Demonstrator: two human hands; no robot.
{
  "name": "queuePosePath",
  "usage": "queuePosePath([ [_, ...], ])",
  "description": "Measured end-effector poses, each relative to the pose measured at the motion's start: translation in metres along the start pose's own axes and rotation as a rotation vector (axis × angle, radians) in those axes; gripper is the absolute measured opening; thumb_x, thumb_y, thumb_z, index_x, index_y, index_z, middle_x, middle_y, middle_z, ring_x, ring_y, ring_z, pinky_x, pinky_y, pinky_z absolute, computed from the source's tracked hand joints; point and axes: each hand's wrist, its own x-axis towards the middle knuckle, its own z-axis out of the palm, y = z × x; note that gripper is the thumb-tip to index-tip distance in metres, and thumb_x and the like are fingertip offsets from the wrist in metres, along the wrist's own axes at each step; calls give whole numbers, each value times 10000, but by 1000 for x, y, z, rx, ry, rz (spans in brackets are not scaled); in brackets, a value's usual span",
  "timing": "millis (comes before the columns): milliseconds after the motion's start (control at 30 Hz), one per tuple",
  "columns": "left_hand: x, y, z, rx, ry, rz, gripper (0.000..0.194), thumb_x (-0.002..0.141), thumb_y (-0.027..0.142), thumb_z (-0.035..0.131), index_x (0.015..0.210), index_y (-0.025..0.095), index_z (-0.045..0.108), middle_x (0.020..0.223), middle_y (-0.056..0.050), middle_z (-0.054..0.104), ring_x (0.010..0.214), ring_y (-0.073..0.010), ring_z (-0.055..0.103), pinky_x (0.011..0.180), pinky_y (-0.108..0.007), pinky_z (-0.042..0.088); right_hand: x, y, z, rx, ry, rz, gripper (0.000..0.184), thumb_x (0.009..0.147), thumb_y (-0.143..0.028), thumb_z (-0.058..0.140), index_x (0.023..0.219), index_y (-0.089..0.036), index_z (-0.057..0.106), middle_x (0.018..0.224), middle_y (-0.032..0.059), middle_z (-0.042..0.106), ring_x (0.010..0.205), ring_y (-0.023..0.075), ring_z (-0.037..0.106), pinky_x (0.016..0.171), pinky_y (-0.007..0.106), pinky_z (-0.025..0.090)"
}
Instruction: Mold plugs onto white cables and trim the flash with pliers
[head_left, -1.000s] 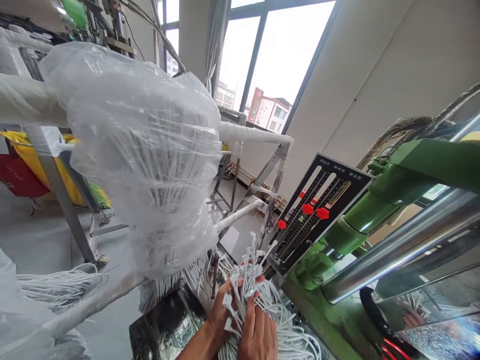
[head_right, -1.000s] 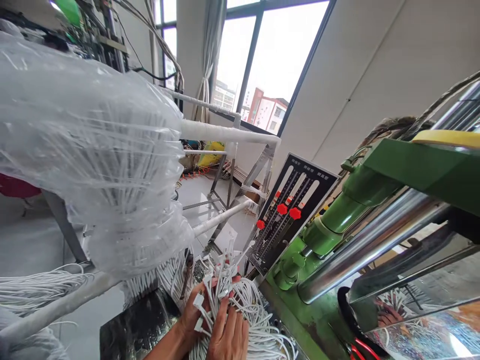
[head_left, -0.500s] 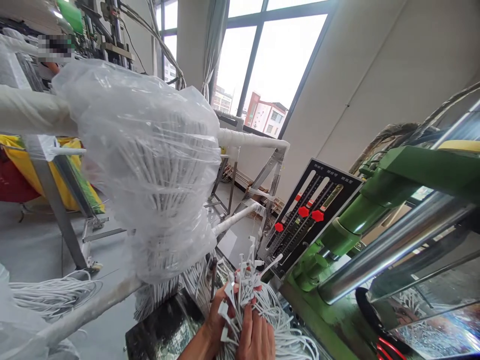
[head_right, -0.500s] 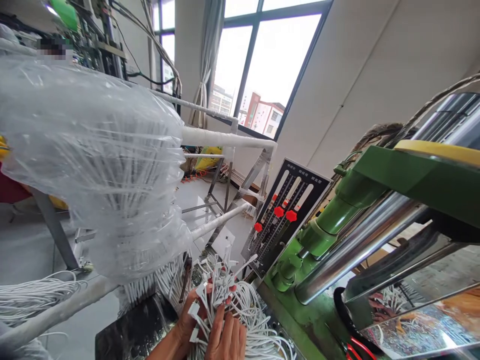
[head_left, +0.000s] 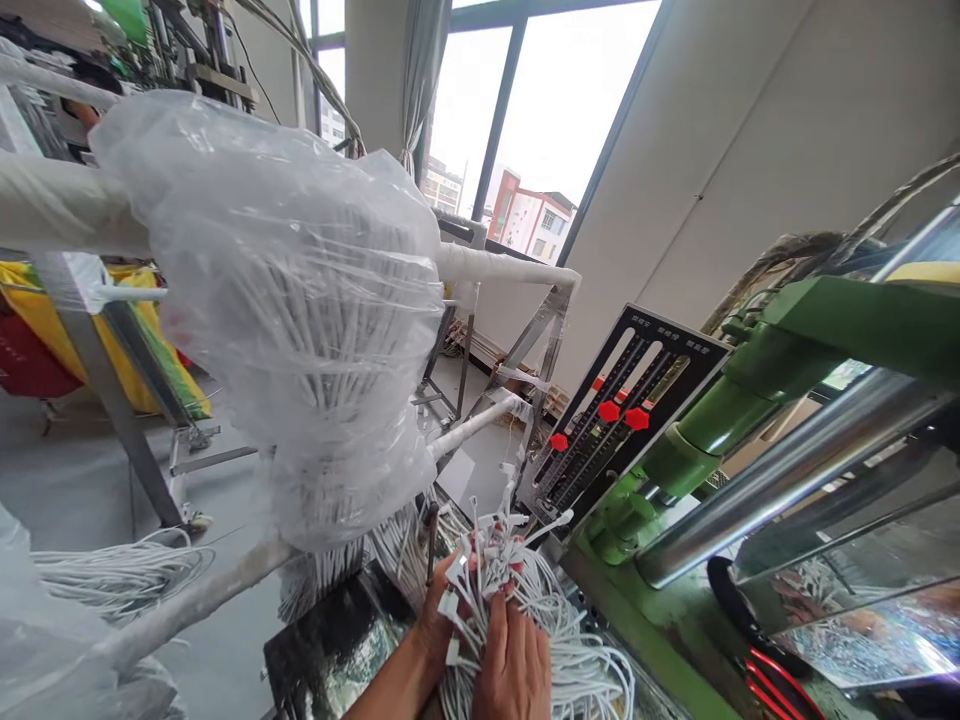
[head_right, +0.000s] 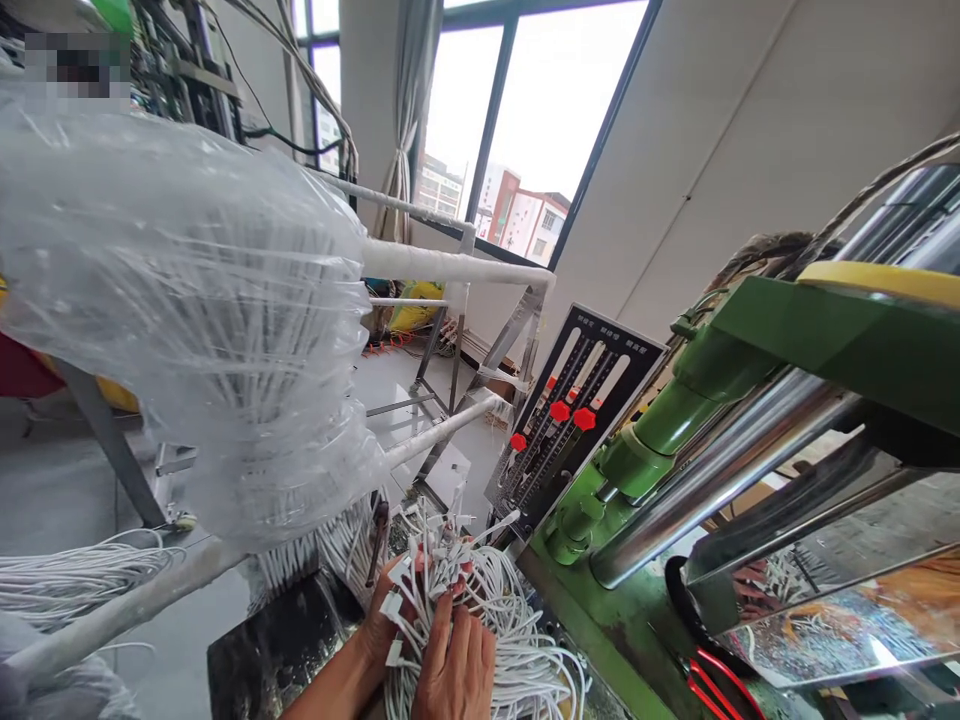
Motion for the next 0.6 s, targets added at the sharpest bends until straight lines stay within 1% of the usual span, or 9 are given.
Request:
queuePosePath([
  [100, -4, -1, -1, -13, -10, -28, 408, 687, 468, 722, 994, 201, 695, 902, -81, 737, 842, -326, 707, 718, -408, 577, 0, -2, -2, -1, -40, 8, 381, 941, -86, 318, 1242, -96, 552, 935, 151, 675, 792, 251, 621, 727, 416, 471],
  [267, 2, -1, -7, 5, -42, -51, 406, 628, 454, 738, 958, 220, 695, 959, -71, 738, 901, -347, 698, 709, -404, 577, -2, -1, 1, 46, -13, 25, 426, 930, -72, 285, 1260, -138, 546, 968, 146, 664, 836, 255, 611, 748, 415, 456],
  [333, 4, 2, -7, -11, -49, -48, 334, 668, 409, 710, 948, 228, 702, 990, -60, 740, 962, -340, 688, 727, -392, 576, -3, -1, 1, 64, -14, 23, 453, 913, -55, 276, 1279, -135, 531, 989, 150, 657, 849, 259, 602, 750, 420, 456],
  [400, 3, 6, -4, -56, -70, -53, 236, 730, 323, 650, 945, 244, 708, 1000, -30, 743, 1040, -311, 669, 760, -361, 567, -4, -1, 0, 79, -41, 21, 479, 884, -32, 295, 1304, -120, 507, 1000, 153, 648, 862, 265, 588, 764, 430, 458],
  [433, 2, 8, -2, -82, -88, -59, 223, 760, 282, 612, 958, 248, 709, 1010, -20, 742, 1079, -291, 655, 779, -339, 558, -4, -1, -1, 88, -58, 28, 499, 866, -21, 311, 1321, -115, 491, 1002, 151, 644, 875, 267, 581, 777, 435, 459],
  [533, -2, 11, 1, -136, -162, -89, 294, 840, 199, 487, 1035, 230, 704, 1066, -26, 734, 1143, -239, 625, 807, -279, 533, -3, 0, -5, 141, -95, 64, 587, 809, 6, 347, 1373, -125, 442, 1011, 137, 630, 923, 269, 569, 824, 447, 455],
  [600, -2, 9, -1, -169, -201, -78, 345, 888, 180, 419, 1097, 225, 688, 1111, -33, 723, 1159, -226, 615, 823, -273, 527, -2, 1, -8, 202, -106, 68, 651, 772, 10, 353, 1403, -138, 413, 1017, 129, 620, 928, 263, 564, 833, 445, 455],
])
